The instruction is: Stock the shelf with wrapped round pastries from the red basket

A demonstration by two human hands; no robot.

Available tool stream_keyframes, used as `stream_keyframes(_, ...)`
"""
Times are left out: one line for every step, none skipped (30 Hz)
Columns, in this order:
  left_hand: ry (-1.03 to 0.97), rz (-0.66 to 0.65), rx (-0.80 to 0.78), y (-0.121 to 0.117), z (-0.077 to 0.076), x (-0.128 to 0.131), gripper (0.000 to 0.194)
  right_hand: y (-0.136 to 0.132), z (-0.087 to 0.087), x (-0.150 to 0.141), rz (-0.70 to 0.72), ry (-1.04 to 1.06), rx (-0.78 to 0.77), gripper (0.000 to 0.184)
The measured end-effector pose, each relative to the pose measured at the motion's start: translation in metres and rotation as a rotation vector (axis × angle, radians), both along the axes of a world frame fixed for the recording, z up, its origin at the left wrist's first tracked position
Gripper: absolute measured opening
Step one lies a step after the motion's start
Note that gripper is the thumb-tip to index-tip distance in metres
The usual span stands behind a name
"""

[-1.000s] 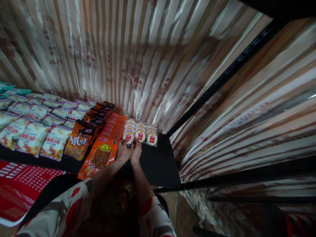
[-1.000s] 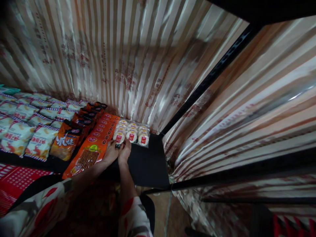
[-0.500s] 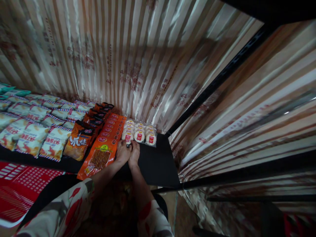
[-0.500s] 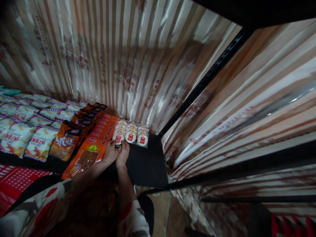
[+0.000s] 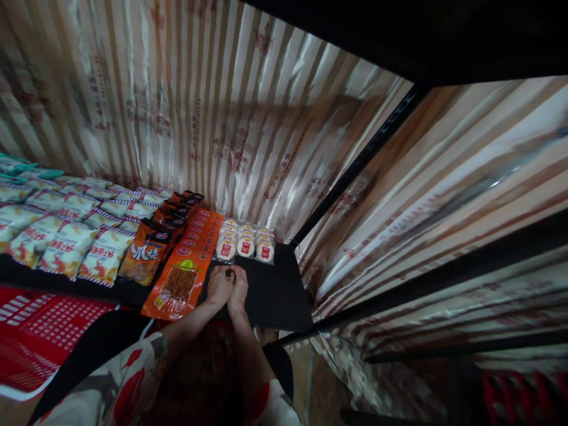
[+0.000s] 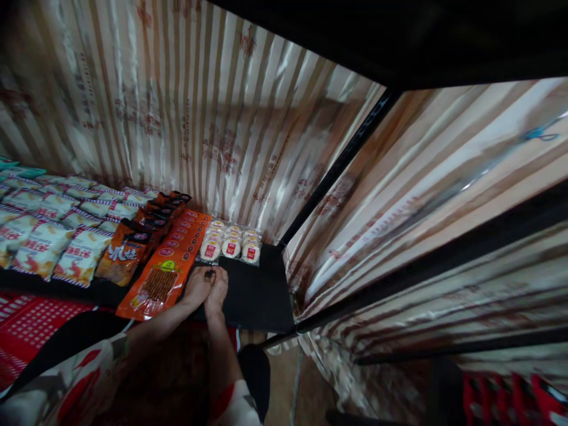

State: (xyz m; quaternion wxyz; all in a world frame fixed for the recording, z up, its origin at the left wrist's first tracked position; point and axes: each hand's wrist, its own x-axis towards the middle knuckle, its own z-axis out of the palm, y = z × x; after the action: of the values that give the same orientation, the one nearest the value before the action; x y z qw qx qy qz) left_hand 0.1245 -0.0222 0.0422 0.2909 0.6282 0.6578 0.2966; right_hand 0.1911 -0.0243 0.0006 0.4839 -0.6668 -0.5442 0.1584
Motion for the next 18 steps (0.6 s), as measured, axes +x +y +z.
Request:
stream_keyframes(-0.005,-0.009,-0.018,-0.005,0.001,-0.001,0.03,-0.006,0.0,0.0,0.002,0.01,0.0,0.036)
stream_keyframes(-0.008,-0.018,-0.033,-0.01,0.002,-0.001,0.031,-0.012,-0.001,-0.001,0.004,0.021,0.002,0.036)
stream_keyframes(-0.009,-0.026,-0.043,-0.016,0.003,-0.002,0.031,-0.017,-0.001,-0.001,0.004,0.035,0.007,0.035)
stream_keyframes(-0.01,-0.035,-0.048,-0.021,0.003,-0.003,0.031,-0.023,-0.002,-0.001,0.003,0.052,0.014,0.035)
stream_keyframes(-0.012,-0.043,-0.047,-0.026,0.003,-0.003,0.03,-0.028,-0.002,-0.002,0.002,0.072,0.023,0.035)
stream_keyframes(-0.016,-0.05,-0.042,-0.031,0.003,-0.004,0.028,-0.034,-0.002,-0.002,0.001,0.093,0.032,0.034)
stream_keyframes(-0.023,-0.056,-0.036,-0.036,0.003,-0.004,0.027,-0.039,-0.002,-0.003,-0.003,0.111,0.037,0.034)
stream_keyframes(-0.033,-0.06,-0.031,-0.041,0.002,-0.005,0.026,-0.045,-0.002,-0.003,-0.008,0.128,0.038,0.033)
stream_keyframes(-0.045,-0.063,-0.027,-0.046,0.002,-0.006,0.024,-0.051,-0.001,-0.004,-0.014,0.139,0.039,0.032)
stream_keyframes(-0.06,-0.066,-0.019,-0.051,0.001,-0.007,0.023,-0.057,0.0,-0.005,-0.022,0.144,0.04,0.031)
stream_keyframes(-0.075,-0.071,-0.006,-0.057,0.0,-0.008,0.022,-0.064,0.0,-0.007,-0.029,0.146,0.046,0.03)
stream_keyframes(-0.092,-0.076,0.013,-0.064,-0.002,-0.009,0.021,-0.072,0.0,-0.008,-0.035,0.145,0.06,0.03)
stream_keyframes(-0.105,-0.084,0.039,-0.072,-0.004,-0.011,0.02,-0.081,-0.001,-0.01,-0.05,0.143,0.08,0.028)
stream_keyframes(-0.117,-0.097,0.072,-0.08,-0.006,-0.013,0.02,-0.09,-0.003,-0.011,-0.059,0.139,0.096,0.027)
stream_keyframes(-0.133,-0.115,0.104,-0.089,-0.011,-0.016,0.02,-0.1,-0.007,-0.013,-0.072,0.134,0.112,0.027)
stream_keyframes(-0.148,-0.149,0.134,-0.098,-0.016,-0.018,0.02,-0.11,-0.013,-0.015,-0.095,0.13,0.129,0.026)
stream_keyframes(-0.154,-0.178,0.164,-0.107,-0.023,-0.021,0.019,-0.119,-0.021,-0.017,-0.114,0.117,0.146,0.026)
stream_keyframes(-0.152,-0.194,0.186,-0.116,-0.03,-0.024,0.018,-0.129,-0.031,-0.02,-0.127,0.096,0.155,0.024)
